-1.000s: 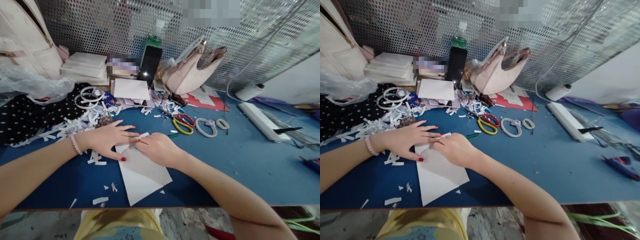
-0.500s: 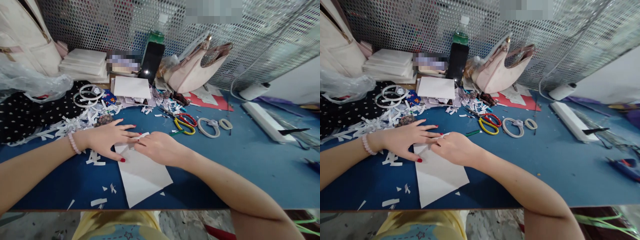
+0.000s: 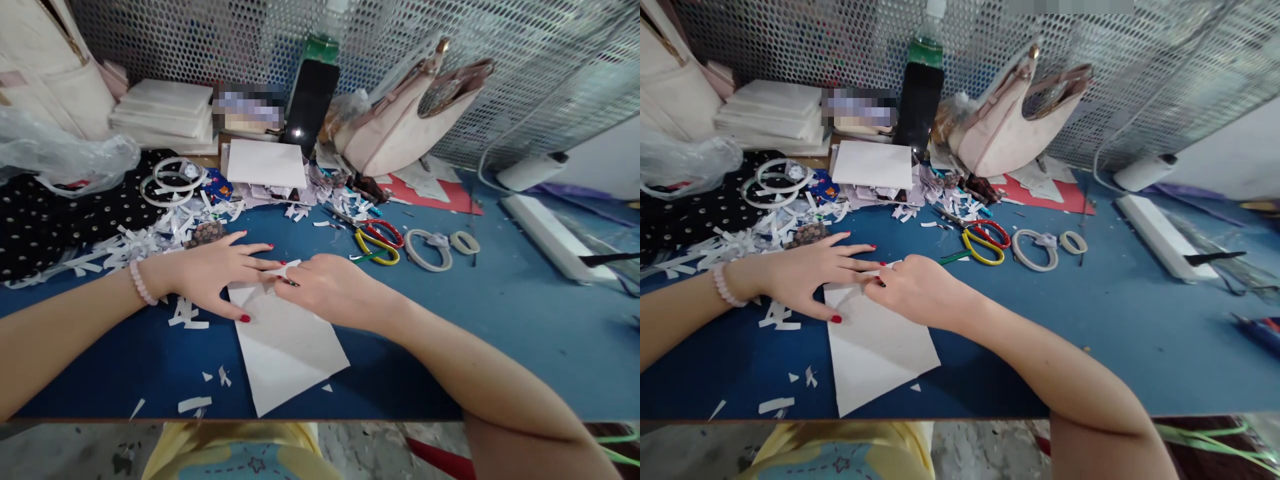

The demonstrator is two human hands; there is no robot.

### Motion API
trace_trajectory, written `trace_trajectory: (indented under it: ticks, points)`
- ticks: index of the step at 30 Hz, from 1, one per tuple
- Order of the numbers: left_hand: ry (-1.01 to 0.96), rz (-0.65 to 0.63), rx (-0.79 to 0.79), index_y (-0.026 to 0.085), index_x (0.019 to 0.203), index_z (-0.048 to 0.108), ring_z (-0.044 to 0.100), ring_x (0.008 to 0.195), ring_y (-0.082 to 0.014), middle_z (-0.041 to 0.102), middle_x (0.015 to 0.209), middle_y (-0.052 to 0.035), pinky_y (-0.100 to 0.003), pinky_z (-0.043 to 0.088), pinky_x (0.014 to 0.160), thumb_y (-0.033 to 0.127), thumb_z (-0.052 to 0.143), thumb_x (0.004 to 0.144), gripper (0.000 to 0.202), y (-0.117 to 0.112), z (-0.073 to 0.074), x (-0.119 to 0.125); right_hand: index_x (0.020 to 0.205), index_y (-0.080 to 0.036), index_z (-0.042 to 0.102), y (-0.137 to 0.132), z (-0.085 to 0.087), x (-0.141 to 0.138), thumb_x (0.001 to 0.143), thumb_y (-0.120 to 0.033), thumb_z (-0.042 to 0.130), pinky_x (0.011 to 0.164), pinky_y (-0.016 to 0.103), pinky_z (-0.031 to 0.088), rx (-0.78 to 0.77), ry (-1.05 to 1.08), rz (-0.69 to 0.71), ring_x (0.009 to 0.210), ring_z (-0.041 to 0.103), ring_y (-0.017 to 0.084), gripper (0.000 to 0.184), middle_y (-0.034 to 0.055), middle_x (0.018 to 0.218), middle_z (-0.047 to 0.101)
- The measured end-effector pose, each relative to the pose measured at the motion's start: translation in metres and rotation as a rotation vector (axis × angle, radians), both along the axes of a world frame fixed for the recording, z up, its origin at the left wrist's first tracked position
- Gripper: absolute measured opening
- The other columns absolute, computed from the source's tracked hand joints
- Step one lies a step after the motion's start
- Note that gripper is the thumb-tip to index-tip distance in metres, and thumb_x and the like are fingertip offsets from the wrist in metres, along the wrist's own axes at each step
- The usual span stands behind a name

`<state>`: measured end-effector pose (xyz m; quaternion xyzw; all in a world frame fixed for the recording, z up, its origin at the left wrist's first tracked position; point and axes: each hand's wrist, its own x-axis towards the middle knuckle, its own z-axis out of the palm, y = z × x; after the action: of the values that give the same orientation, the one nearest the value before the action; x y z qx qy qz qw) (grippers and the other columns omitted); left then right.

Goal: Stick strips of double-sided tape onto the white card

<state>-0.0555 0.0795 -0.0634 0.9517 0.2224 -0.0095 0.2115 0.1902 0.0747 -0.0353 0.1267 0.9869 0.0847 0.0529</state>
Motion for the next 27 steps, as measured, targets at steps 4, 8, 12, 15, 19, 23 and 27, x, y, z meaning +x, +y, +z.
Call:
trace_trajectory:
  ticks: [4, 8, 12, 15, 19, 23, 27]
  points:
    - [0.006, -0.007, 0.007, 0.028, 0.151, 0.042, 0.019, 0.152, -0.0376, 0.035, 0.161, -0.0062, -0.064, 0.0, 0.121, 0.055, 0.066, 0.086, 0.074, 0.0, 0.0, 0.0, 0.095, -0.017, 0.066, -0.001, 0.002, 0.0, 0.092, -0.005, 0.05, 0.054, 0.032, 0.021, 0.004, -0.018, -0.023, 0.059, 0.057, 0.015, 0.02, 0.0036, 0.073, 0.067]
    - [0.051, -0.014, 0.014, 0.028, 0.153, 0.038, 0.015, 0.153, -0.0345, 0.028, 0.163, -0.0049, -0.063, -0.004, 0.121, 0.057, 0.062, 0.088, 0.075, -0.001, 0.001, 0.0, 0.095, -0.017, 0.066, -0.002, 0.001, 0.0, 0.093, -0.005, 0.049, 0.054, 0.033, 0.021, 0.008, -0.032, -0.044, 0.06, 0.057, 0.014, 0.02, 0.0031, 0.072, 0.066]
    - [0.073, -0.007, 0.014, 0.028, 0.154, 0.036, 0.013, 0.154, -0.0329, 0.026, 0.164, -0.0035, -0.06, -0.007, 0.121, 0.058, 0.061, 0.089, 0.076, -0.001, 0.002, 0.0, 0.095, -0.017, 0.065, -0.001, -0.002, 0.002, 0.092, -0.004, 0.048, 0.055, 0.032, 0.021, 0.005, -0.003, -0.025, 0.06, 0.056, 0.014, 0.022, 0.003, 0.073, 0.067]
    - [0.055, -0.004, 0.005, 0.031, 0.153, 0.037, 0.014, 0.154, -0.0333, 0.028, 0.164, -0.0024, -0.059, -0.006, 0.122, 0.059, 0.061, 0.088, 0.075, -0.001, 0.0, 0.0, 0.09, -0.017, 0.065, 0.0, -0.004, 0.004, 0.092, -0.003, 0.046, 0.055, 0.032, 0.021, 0.013, 0.038, -0.021, 0.058, 0.054, 0.013, 0.024, 0.0023, 0.07, 0.065]
    - [0.035, -0.004, -0.001, 0.031, 0.153, 0.037, 0.016, 0.153, -0.0348, 0.03, 0.163, -0.004, -0.06, -0.005, 0.122, 0.057, 0.062, 0.088, 0.075, -0.001, -0.001, 0.0, 0.087, -0.017, 0.064, -0.002, -0.007, 0.002, 0.093, -0.004, 0.043, 0.056, 0.032, 0.021, 0.036, 0.097, -0.008, 0.058, 0.052, 0.014, 0.025, 0.0029, 0.07, 0.064]
    - [0.036, -0.008, -0.001, 0.029, 0.155, 0.034, 0.017, 0.153, -0.0359, 0.03, 0.163, -0.0059, -0.063, -0.003, 0.121, 0.055, 0.063, 0.087, 0.078, -0.001, 0.001, 0.001, 0.085, -0.017, 0.063, -0.005, -0.013, -0.003, 0.092, -0.004, 0.043, 0.056, 0.032, 0.021, 0.012, 0.122, 0.013, 0.06, 0.053, 0.014, 0.025, 0.0026, 0.069, 0.064]
    - [0.038, -0.006, -0.007, 0.029, 0.156, 0.033, 0.018, 0.152, -0.0372, 0.031, 0.162, -0.0063, -0.065, 0.001, 0.12, 0.056, 0.062, 0.088, 0.078, -0.001, 0.004, 0.002, 0.084, -0.017, 0.061, -0.007, -0.015, -0.005, 0.091, -0.004, 0.043, 0.055, 0.031, 0.022, 0.001, 0.149, 0.016, 0.059, 0.053, 0.014, 0.023, 0.0024, 0.069, 0.063]
